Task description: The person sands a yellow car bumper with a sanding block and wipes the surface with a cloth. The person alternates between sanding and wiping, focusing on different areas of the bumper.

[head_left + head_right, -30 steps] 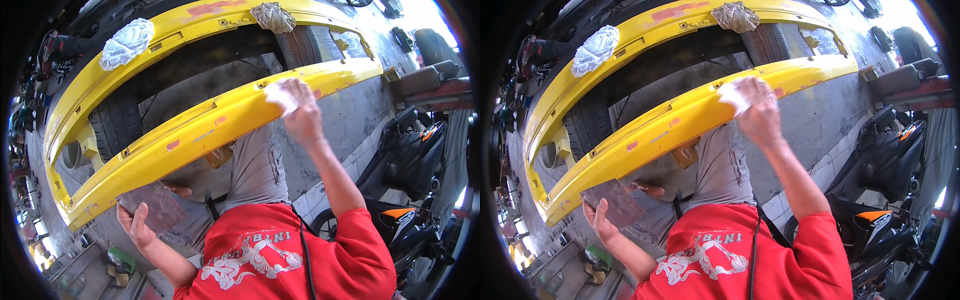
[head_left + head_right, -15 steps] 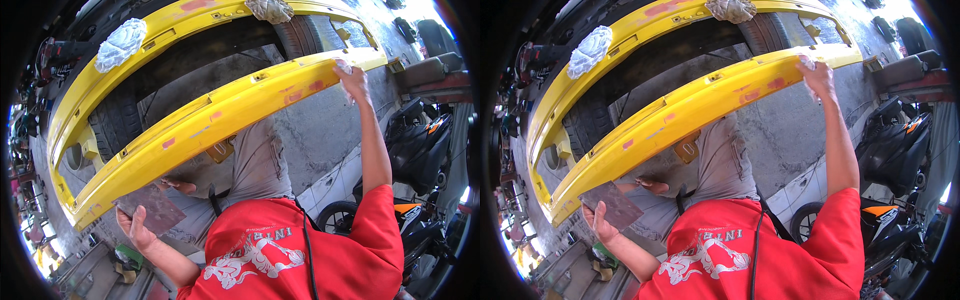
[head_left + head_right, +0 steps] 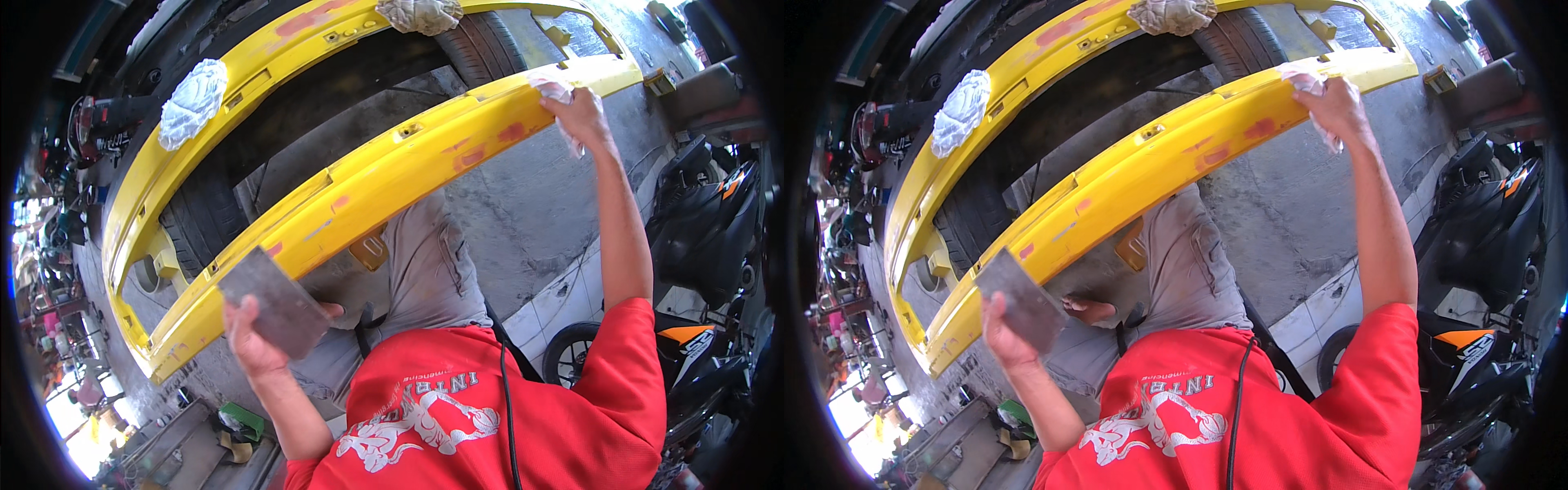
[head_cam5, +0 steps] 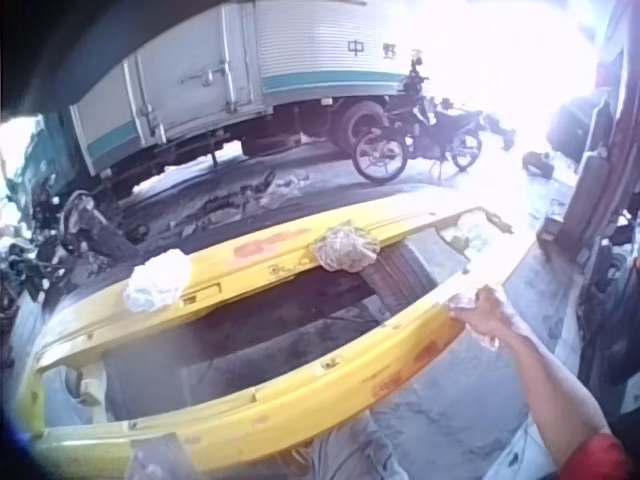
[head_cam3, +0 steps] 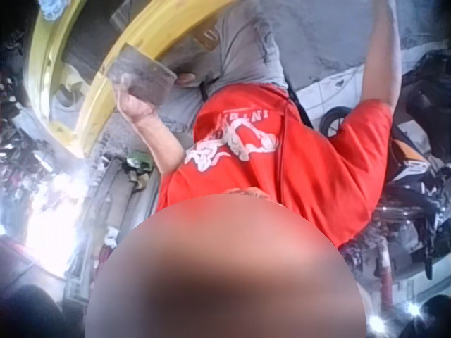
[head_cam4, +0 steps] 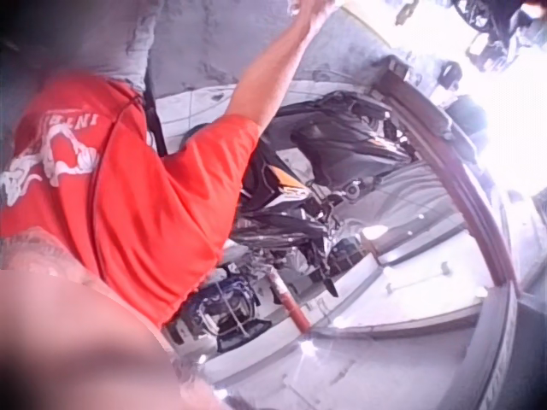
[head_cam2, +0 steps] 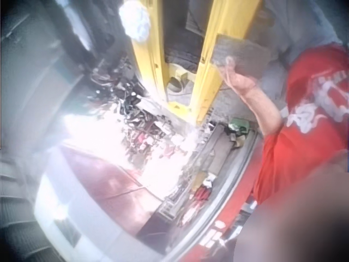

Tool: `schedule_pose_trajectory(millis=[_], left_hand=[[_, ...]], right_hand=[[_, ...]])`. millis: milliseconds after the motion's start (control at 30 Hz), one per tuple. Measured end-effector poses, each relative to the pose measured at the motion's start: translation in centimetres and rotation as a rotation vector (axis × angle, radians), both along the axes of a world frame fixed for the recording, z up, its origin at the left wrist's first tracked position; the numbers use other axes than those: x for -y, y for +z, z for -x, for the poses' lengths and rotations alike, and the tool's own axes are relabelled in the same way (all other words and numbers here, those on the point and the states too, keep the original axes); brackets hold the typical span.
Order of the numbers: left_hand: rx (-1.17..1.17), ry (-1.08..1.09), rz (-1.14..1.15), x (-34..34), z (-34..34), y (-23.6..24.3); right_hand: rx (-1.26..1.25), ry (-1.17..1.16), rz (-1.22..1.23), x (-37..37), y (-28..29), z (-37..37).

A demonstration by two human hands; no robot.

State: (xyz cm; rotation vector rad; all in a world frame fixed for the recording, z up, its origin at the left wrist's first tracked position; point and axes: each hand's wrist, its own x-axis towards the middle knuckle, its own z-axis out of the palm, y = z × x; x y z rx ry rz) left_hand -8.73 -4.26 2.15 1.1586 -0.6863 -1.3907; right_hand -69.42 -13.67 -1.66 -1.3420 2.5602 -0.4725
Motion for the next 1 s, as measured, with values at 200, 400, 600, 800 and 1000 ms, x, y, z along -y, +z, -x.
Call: schedule_pose_trajectory(millis=[200,400,600,800,1000], left_hand=[[0.578,-0.79,0.175,7.8,12.0,4.2],[0.844,-1.097,0.434,19.8,26.9,4.9],[1.069,-1.178,0.67,22.8,34.4,2.6],[1.176,-1.109,0.844,22.3,38.1,2.8],[1.155,-1.134,0.88,22.3,37.7,2.3]], right_hand=[[0.058,-0.145,0.04,1.4,-2.1,9.8],[0.076,-0.093,0.122,0.6,-3.6,11.6],[0.147,-0.105,0.284,0.3,-5.5,10.8],[0.211,-0.083,0.399,-0.3,-6.3,10.0],[0.273,-0.063,0.282,0.2,-6.5,10.9]])
